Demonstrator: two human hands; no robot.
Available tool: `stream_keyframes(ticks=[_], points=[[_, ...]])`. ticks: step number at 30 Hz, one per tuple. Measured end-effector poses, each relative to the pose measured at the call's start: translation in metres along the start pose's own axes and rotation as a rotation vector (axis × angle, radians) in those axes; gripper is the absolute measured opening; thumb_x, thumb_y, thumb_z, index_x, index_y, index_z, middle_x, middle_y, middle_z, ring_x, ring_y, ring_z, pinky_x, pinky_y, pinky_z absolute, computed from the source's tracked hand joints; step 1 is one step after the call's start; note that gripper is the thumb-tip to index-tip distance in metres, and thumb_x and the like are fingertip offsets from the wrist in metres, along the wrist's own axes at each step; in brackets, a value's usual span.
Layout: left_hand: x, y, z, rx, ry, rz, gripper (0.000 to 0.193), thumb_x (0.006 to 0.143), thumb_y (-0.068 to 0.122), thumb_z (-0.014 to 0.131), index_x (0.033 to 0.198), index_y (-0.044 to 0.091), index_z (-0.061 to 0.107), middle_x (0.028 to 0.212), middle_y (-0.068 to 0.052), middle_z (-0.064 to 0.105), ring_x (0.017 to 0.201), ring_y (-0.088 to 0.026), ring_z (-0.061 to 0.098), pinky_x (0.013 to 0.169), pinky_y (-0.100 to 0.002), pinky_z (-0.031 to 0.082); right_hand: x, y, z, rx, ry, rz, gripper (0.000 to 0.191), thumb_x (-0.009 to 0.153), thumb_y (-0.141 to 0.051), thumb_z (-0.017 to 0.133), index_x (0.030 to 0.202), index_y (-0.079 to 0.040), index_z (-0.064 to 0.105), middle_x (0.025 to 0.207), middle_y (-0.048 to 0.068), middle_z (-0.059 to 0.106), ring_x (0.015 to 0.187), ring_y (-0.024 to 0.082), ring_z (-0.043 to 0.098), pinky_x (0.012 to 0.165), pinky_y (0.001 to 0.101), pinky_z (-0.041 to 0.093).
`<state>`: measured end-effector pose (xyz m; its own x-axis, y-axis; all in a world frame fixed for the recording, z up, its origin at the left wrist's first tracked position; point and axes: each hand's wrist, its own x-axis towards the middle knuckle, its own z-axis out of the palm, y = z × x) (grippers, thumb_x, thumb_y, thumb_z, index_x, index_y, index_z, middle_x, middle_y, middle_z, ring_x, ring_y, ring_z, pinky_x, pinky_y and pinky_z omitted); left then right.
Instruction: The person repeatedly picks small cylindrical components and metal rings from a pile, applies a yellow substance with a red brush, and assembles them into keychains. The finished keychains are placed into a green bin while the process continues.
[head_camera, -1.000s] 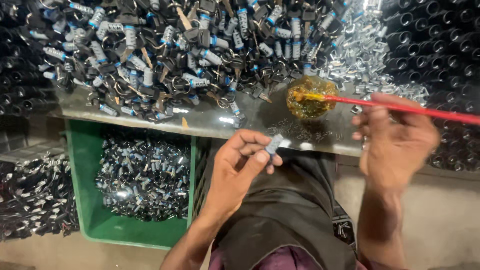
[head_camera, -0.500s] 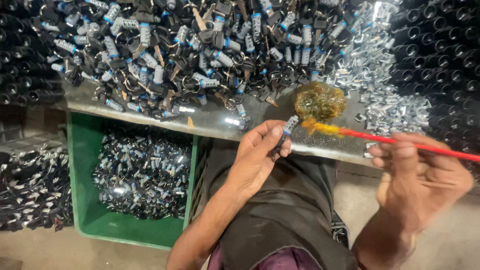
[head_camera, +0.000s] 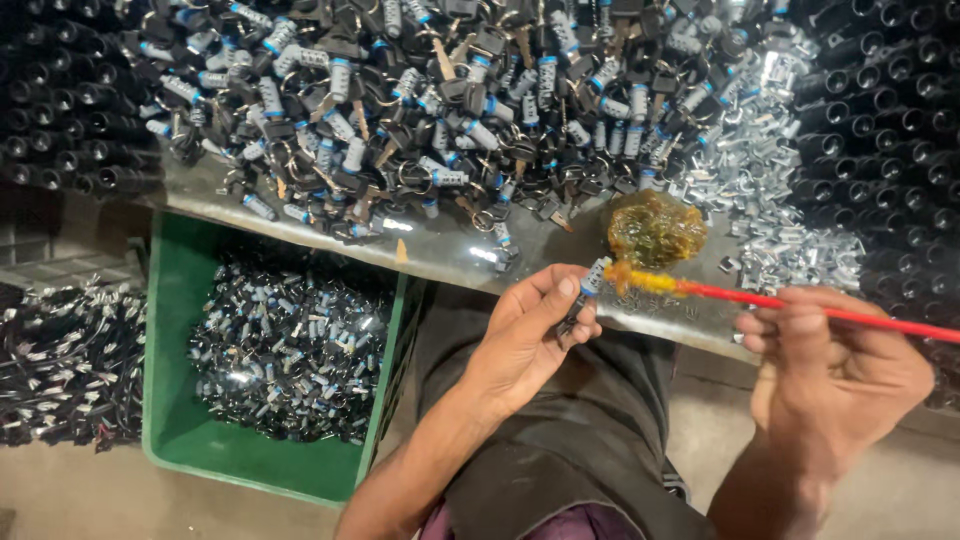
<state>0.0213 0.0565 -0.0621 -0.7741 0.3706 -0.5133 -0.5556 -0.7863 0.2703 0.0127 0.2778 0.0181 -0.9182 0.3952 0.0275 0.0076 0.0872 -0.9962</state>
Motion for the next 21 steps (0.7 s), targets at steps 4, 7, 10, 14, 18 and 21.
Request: stream_keyframes(ticks=[4, 7, 10, 14, 18, 21], points=[[-0.001, -0.001, 0.007, -0.028, -0.062, 0.015, 0.024, 0.109, 0.021, 0.065, 0.124, 0.002, 0.062, 0.094, -0.004, 0.065, 0.086, -0.011, 0.062, 0.088, -0.03, 0.055, 0.002, 0.0, 0.007, -0.188, -0.037, -0.141, 0.016, 0.117, 0.0, 0.064, 0.115, 0.015, 0.066, 0.092, 0.022, 0.07, 0.08, 0.023, 0.074, 0.073, 0.0286, 0.063], [-0.02, 0.027, 0.027, 0.097, -0.137, 0.058, 0.032, 0.109, 0.028, 0.065, 0.129, 0.003, 0.061, 0.093, -0.002, 0.061, 0.086, -0.01, 0.06, 0.094, -0.033, 0.056, 0.014, -0.004, 0.005, -0.319, -0.116, -0.144, 0.021, 0.119, -0.007, 0.062, 0.113, 0.011, 0.07, 0.094, 0.018, 0.072, 0.081, 0.019, 0.075, 0.077, 0.0287, 0.064], [-0.06, 0.094, 0.022, 0.663, -0.084, -0.06, 0.039, 0.096, 0.034, 0.065, 0.119, 0.003, 0.064, 0.112, -0.005, 0.067, 0.1, -0.016, 0.069, 0.082, -0.032, 0.055, 0.024, -0.012, 0.0, -0.582, -0.342, 0.141, 0.02, 0.112, -0.013, 0.064, 0.109, 0.003, 0.076, 0.092, 0.012, 0.078, 0.077, 0.015, 0.075, 0.077, 0.0288, 0.061], [-0.121, 0.158, -0.018, 2.472, 0.604, -0.853, 0.021, 0.094, 0.038, 0.069, 0.111, 0.027, 0.077, 0.117, -0.001, 0.071, 0.111, -0.024, 0.067, 0.097, -0.043, 0.052, 0.009, 0.002, 0.019, -0.699, -0.679, 0.131, 0.022, 0.091, -0.016, 0.07, 0.112, -0.013, 0.078, 0.09, 0.005, 0.076, 0.072, 0.012, 0.071, 0.064, 0.0269, 0.057], [-0.13, 0.145, -0.018, 2.425, 0.531, 0.435, 0.019, 0.088, 0.03, 0.069, 0.095, 0.013, 0.072, 0.103, -0.012, 0.069, 0.098, -0.038, 0.064, 0.08, -0.05, 0.05, -0.016, 0.026, 0.042, -0.768, -0.602, 0.074, 0.028, 0.09, -0.02, 0.073, 0.118, -0.015, 0.078, 0.074, 0.009, 0.06, 0.058, 0.022, 0.054, 0.057, 0.0356, 0.046], [-0.077, 0.105, 0.012, 1.915, 0.463, 0.512, 0.022, 0.099, 0.029, 0.064, 0.097, 0.008, 0.069, 0.092, -0.012, 0.067, 0.089, -0.034, 0.065, 0.077, -0.043, 0.051, -0.017, 0.038, 0.051, -0.74, -0.509, -0.01, 0.028, 0.092, -0.021, 0.072, 0.119, -0.013, 0.076, 0.076, 0.008, 0.058, 0.06, 0.022, 0.053, 0.058, 0.0367, 0.045]])
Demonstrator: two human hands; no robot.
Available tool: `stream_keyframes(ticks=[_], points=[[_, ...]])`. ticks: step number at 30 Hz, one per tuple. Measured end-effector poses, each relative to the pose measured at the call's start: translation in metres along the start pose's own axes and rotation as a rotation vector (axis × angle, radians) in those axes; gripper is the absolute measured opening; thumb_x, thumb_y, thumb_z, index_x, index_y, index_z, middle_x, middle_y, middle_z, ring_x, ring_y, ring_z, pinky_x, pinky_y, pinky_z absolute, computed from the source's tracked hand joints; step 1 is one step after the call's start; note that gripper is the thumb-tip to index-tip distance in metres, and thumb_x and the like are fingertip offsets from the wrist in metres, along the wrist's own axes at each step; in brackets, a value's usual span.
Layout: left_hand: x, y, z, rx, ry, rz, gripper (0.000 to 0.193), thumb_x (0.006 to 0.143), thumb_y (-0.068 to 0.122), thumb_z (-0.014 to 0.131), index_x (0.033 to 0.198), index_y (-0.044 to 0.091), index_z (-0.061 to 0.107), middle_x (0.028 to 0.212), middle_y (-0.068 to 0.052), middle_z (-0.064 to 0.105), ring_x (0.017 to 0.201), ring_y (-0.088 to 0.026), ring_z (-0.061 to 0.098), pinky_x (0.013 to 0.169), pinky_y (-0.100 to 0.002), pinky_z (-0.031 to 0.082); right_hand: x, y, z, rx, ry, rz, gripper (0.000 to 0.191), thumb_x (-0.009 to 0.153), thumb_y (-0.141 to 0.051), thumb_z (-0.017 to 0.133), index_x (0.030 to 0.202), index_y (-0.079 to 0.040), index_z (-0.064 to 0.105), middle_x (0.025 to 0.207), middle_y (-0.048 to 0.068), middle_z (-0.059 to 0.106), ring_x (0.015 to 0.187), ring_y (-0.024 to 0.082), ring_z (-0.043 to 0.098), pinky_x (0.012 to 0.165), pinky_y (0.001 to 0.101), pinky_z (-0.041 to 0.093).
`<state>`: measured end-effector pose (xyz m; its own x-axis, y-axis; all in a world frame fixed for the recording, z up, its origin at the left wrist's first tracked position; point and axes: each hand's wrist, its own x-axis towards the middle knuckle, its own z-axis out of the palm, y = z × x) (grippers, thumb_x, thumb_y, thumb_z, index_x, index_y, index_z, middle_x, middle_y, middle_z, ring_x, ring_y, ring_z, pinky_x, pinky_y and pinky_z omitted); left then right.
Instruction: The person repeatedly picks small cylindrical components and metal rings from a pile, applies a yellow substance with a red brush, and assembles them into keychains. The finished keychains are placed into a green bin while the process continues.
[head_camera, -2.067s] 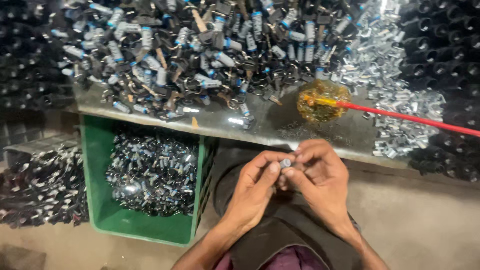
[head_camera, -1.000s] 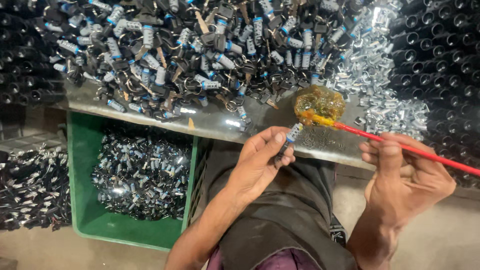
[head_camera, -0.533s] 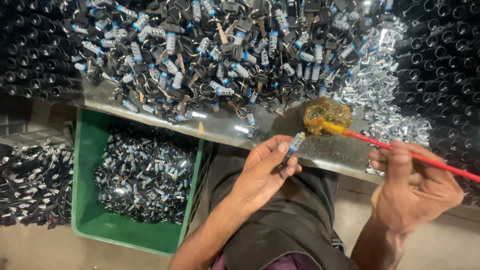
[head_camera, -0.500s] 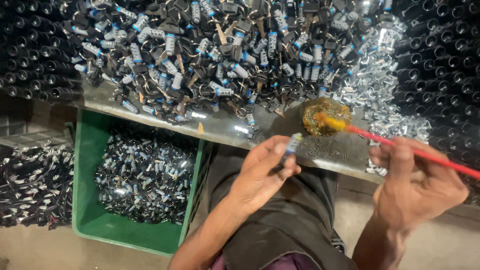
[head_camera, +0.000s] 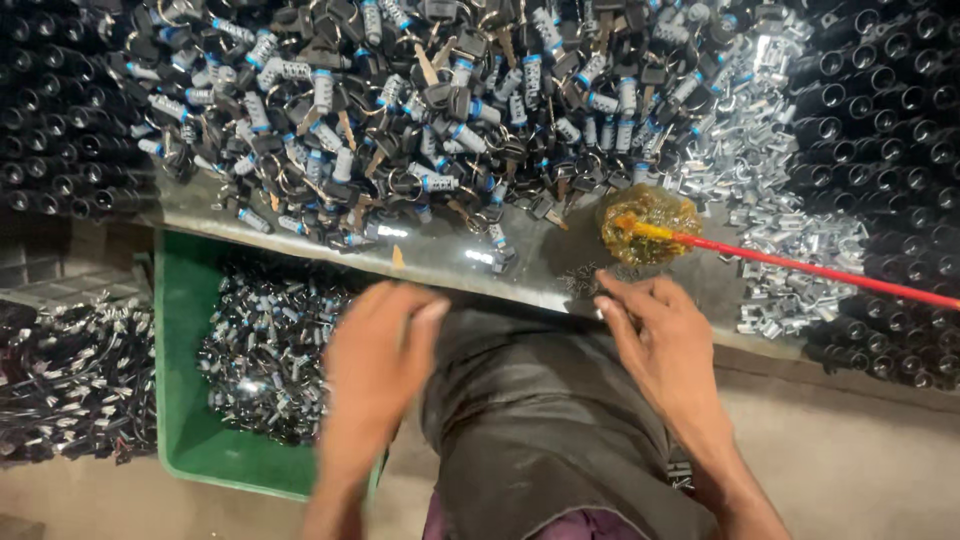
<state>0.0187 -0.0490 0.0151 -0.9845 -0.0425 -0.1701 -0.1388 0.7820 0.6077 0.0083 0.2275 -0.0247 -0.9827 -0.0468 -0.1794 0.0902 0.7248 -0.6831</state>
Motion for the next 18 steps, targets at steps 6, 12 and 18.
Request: stream_keyframes(ticks=[6, 12, 18], points=[[0.061, 0.038, 0.081, 0.238, -0.002, -0.198, 0.032, 0.094, 0.039, 0.072, 0.092, 0.008, 0.062, 0.088, -0.011, 0.068, 0.079, -0.036, 0.064, 0.072, -0.05, 0.048, 0.016, -0.002, 0.011, -0.034, 0.008, 0.091, 0.025, 0.099, -0.026, 0.066, 0.119, -0.015, 0.078, 0.083, 0.013, 0.06, 0.068, 0.025, 0.06, 0.065, 0.0386, 0.048], [0.039, 0.023, 0.083, 0.197, 0.185, 0.082, 0.018, 0.089, 0.019, 0.074, 0.101, 0.009, 0.065, 0.099, -0.013, 0.065, 0.095, -0.037, 0.061, 0.078, -0.049, 0.05, 0.013, -0.011, 0.027, -0.013, -0.032, -0.018, 0.029, 0.098, -0.024, 0.067, 0.123, -0.011, 0.075, 0.085, 0.012, 0.065, 0.076, 0.028, 0.06, 0.07, 0.0397, 0.049], [0.022, 0.011, 0.056, -0.332, 0.27, 0.175, 0.016, 0.1, 0.013, 0.063, 0.114, 0.007, 0.063, 0.116, -0.012, 0.066, 0.108, -0.027, 0.064, 0.096, -0.037, 0.051, 0.0, -0.011, 0.015, 0.045, 0.016, -0.036, 0.03, 0.094, -0.016, 0.071, 0.124, -0.012, 0.075, 0.086, 0.01, 0.063, 0.075, 0.023, 0.059, 0.067, 0.0353, 0.048]])
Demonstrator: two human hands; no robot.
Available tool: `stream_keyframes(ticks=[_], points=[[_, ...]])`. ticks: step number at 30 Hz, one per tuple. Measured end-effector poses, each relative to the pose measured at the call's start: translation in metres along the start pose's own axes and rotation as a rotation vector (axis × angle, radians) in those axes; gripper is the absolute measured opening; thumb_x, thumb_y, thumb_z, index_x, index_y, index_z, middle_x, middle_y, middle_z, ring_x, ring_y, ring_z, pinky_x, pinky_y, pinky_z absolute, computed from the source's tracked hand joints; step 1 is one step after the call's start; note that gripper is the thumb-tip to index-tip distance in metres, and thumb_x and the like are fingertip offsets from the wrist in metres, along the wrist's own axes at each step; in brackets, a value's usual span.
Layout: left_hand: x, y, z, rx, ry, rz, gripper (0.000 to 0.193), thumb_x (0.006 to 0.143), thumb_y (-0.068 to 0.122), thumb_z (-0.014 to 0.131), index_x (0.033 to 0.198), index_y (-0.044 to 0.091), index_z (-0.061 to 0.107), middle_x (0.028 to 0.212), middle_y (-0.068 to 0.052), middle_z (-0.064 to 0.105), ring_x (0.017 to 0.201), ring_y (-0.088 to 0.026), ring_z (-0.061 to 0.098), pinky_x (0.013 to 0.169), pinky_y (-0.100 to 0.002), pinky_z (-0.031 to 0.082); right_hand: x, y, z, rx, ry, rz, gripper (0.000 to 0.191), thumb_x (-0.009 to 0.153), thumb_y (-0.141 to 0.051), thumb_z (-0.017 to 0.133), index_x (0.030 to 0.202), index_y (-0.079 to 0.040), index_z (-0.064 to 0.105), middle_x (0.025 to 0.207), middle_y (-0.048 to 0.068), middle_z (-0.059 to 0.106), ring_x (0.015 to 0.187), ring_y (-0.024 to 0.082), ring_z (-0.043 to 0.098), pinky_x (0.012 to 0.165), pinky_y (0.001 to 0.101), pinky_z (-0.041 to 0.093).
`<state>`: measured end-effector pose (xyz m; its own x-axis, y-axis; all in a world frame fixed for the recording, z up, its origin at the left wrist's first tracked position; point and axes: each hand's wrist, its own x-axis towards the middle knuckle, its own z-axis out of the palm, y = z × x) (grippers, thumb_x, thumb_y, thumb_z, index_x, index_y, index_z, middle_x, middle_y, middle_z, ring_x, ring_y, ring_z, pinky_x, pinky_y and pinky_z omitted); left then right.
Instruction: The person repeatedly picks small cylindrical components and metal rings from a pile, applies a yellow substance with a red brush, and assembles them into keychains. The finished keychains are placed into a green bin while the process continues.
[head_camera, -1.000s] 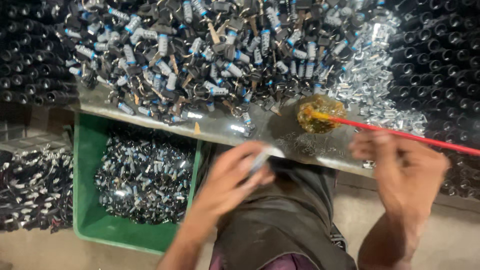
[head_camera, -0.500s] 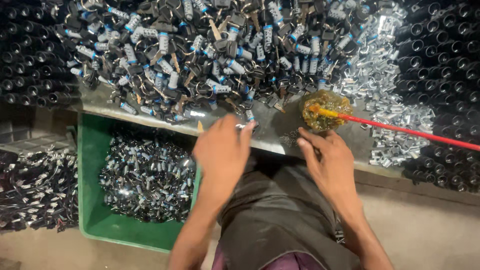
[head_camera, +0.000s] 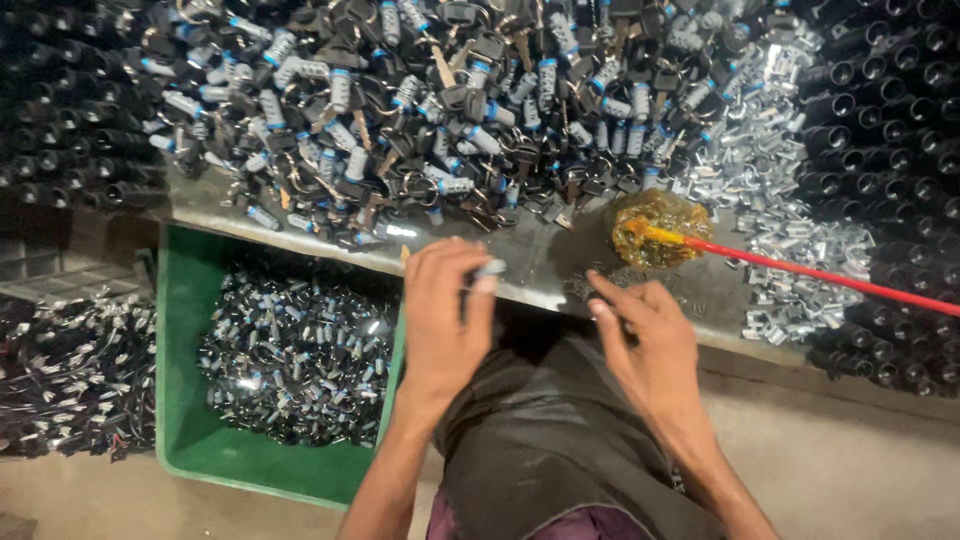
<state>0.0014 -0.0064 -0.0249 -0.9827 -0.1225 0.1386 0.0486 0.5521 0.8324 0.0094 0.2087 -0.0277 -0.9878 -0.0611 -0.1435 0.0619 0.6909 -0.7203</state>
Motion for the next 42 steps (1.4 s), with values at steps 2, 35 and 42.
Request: stream_keyframes(ticks=[2, 35, 42], points=[[-0.007, 0.002, -0.012, -0.438, -0.021, -0.268, 0.015, 0.106, 0.013, 0.055, 0.116, 0.005, 0.063, 0.112, -0.01, 0.066, 0.105, -0.02, 0.065, 0.096, -0.032, 0.051, -0.006, 0.001, -0.006, 0.039, 0.02, 0.125, 0.029, 0.095, -0.013, 0.071, 0.124, -0.014, 0.075, 0.086, 0.008, 0.063, 0.071, 0.02, 0.059, 0.064, 0.0327, 0.048], [-0.033, 0.015, -0.01, -0.788, -0.182, -0.555, 0.019, 0.102, 0.011, 0.06, 0.117, 0.0, 0.059, 0.101, -0.003, 0.062, 0.092, -0.009, 0.056, 0.087, -0.026, 0.049, 0.007, 0.002, 0.014, -0.209, 0.004, 0.032, 0.046, 0.096, -0.032, 0.071, 0.139, -0.017, 0.065, 0.076, 0.006, 0.056, 0.064, 0.025, 0.059, 0.059, 0.0408, 0.048], [-0.036, 0.011, -0.006, -0.861, -0.155, -0.627, 0.02, 0.105, 0.01, 0.059, 0.121, -0.003, 0.062, 0.095, -0.006, 0.061, 0.088, -0.011, 0.056, 0.083, -0.028, 0.05, 0.014, -0.012, 0.035, -0.284, -0.011, -0.23, 0.051, 0.082, -0.037, 0.078, 0.125, -0.011, 0.07, 0.084, 0.007, 0.058, 0.076, 0.028, 0.062, 0.057, 0.0422, 0.049]])
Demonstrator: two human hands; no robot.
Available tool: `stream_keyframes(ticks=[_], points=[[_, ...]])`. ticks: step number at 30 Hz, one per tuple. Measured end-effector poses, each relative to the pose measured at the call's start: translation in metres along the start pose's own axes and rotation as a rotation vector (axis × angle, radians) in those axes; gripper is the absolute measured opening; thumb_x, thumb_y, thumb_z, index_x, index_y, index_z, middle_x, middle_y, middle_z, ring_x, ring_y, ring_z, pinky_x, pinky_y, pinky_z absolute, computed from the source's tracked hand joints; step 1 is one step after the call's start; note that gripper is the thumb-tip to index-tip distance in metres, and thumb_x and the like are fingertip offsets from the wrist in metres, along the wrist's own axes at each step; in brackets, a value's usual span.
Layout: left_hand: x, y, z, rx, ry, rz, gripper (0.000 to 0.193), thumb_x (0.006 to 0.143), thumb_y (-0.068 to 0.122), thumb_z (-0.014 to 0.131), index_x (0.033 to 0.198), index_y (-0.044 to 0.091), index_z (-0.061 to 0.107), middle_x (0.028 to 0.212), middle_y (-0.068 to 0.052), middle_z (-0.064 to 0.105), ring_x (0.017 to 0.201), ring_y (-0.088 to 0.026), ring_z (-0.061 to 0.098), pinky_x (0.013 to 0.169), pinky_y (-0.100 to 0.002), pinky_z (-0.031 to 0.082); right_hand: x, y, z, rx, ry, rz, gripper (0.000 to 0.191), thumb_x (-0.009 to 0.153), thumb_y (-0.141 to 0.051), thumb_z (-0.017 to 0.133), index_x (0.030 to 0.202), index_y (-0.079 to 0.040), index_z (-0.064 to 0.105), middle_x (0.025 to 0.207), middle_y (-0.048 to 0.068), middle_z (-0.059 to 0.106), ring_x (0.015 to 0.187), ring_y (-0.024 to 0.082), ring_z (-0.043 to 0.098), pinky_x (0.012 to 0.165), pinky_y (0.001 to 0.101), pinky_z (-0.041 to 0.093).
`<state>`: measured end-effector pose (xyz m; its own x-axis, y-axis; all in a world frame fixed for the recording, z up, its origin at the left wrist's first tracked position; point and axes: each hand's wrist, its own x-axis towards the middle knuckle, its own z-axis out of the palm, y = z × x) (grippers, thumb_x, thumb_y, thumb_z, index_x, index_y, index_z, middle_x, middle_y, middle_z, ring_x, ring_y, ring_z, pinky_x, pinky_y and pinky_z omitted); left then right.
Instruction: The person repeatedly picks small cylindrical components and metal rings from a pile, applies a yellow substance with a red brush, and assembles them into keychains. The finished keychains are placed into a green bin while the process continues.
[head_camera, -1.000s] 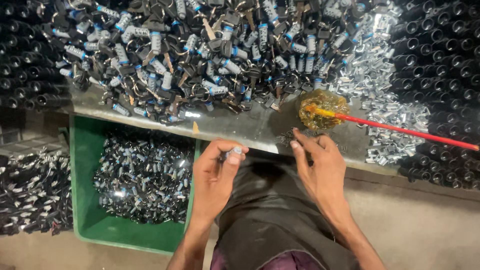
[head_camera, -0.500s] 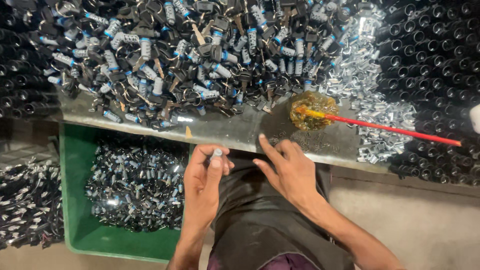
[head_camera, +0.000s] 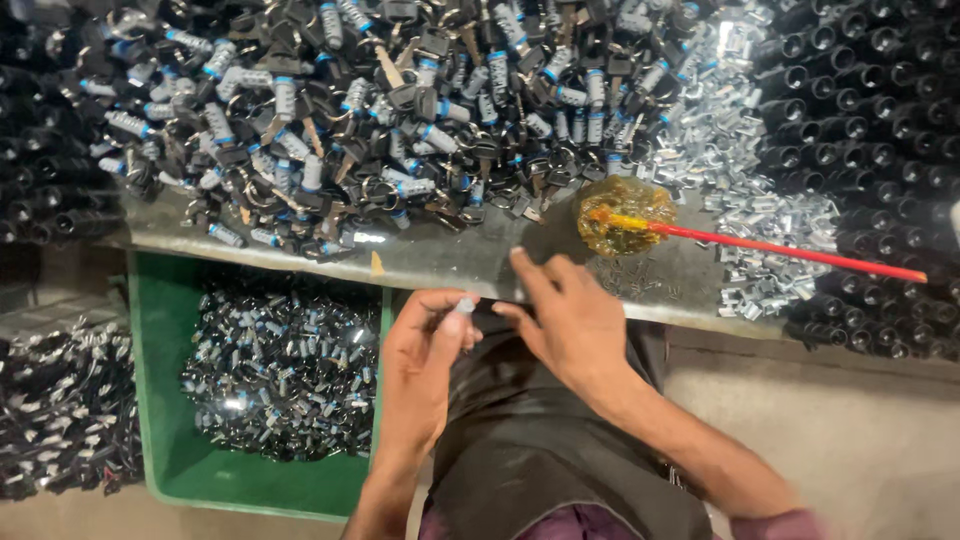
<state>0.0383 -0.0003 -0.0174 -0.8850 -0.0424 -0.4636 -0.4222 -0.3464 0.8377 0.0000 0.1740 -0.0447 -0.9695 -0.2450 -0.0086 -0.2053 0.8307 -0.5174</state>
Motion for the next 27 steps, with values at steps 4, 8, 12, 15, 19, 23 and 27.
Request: stream_keyframes(ticks=[4, 8, 12, 15, 19, 23, 27], points=[[0.0, -0.012, -0.001, -0.269, -0.062, -0.1, 0.025, 0.102, 0.01, 0.058, 0.125, 0.0, 0.057, 0.098, -0.005, 0.062, 0.088, -0.013, 0.059, 0.078, -0.03, 0.052, -0.002, 0.01, 0.005, 0.024, -0.014, -0.173, 0.027, 0.085, -0.025, 0.081, 0.108, -0.015, 0.071, 0.089, 0.004, 0.061, 0.08, 0.028, 0.062, 0.063, 0.0411, 0.05], [-0.005, -0.025, 0.006, -0.468, -0.031, -0.327, 0.026, 0.102, 0.014, 0.06, 0.126, 0.007, 0.057, 0.093, -0.005, 0.061, 0.082, -0.013, 0.057, 0.068, -0.028, 0.049, -0.017, 0.02, 0.002, 0.388, 0.059, -0.195, 0.025, 0.082, -0.006, 0.079, 0.105, -0.012, 0.072, 0.105, 0.001, 0.07, 0.096, 0.025, 0.067, 0.083, 0.0349, 0.054], [-0.011, -0.033, 0.02, -0.53, -0.08, -0.416, 0.024, 0.103, 0.016, 0.06, 0.126, 0.009, 0.056, 0.094, -0.002, 0.06, 0.082, -0.01, 0.055, 0.066, -0.026, 0.047, -0.042, 0.018, -0.001, 1.007, 0.067, 0.138, 0.017, 0.09, 0.009, 0.073, 0.102, -0.002, 0.068, 0.109, 0.009, 0.072, 0.102, 0.019, 0.07, 0.091, 0.0296, 0.058], [-0.014, -0.035, 0.029, -0.528, -0.126, -0.414, 0.022, 0.105, 0.016, 0.06, 0.125, 0.009, 0.056, 0.094, -0.001, 0.059, 0.082, -0.009, 0.053, 0.067, -0.025, 0.046, -0.051, 0.016, 0.0, 1.201, 0.101, 0.246, 0.015, 0.089, 0.012, 0.071, 0.098, 0.002, 0.067, 0.112, 0.013, 0.066, 0.102, 0.017, 0.067, 0.09, 0.0292, 0.058], [-0.017, -0.034, 0.034, -0.501, -0.153, -0.37, 0.021, 0.104, 0.017, 0.06, 0.124, 0.01, 0.055, 0.098, 0.0, 0.06, 0.084, -0.008, 0.053, 0.068, -0.024, 0.046, -0.051, 0.018, 0.001, 1.195, 0.151, 0.251, 0.015, 0.088, 0.014, 0.072, 0.096, 0.002, 0.067, 0.116, 0.012, 0.059, 0.099, 0.015, 0.064, 0.088, 0.0278, 0.057], [-0.019, -0.033, 0.034, -0.443, -0.167, -0.348, 0.021, 0.105, 0.018, 0.06, 0.123, 0.008, 0.058, 0.099, 0.0, 0.061, 0.086, -0.008, 0.053, 0.069, -0.024, 0.046, -0.053, 0.02, 0.0, 1.211, 0.131, 0.209, 0.018, 0.09, 0.015, 0.07, 0.102, 0.002, 0.067, 0.12, 0.012, 0.058, 0.103, 0.016, 0.064, 0.091, 0.029, 0.057], [-0.018, -0.021, 0.028, -0.371, -0.245, -0.36, 0.024, 0.107, 0.017, 0.062, 0.123, -0.001, 0.062, 0.101, -0.002, 0.064, 0.087, -0.008, 0.055, 0.071, -0.024, 0.046, -0.061, 0.03, -0.005, 1.6, -0.004, 0.319, 0.038, 0.086, 0.015, 0.071, 0.115, -0.004, 0.055, 0.119, 0.01, 0.056, 0.106, 0.019, 0.065, 0.086, 0.0325, 0.059]])
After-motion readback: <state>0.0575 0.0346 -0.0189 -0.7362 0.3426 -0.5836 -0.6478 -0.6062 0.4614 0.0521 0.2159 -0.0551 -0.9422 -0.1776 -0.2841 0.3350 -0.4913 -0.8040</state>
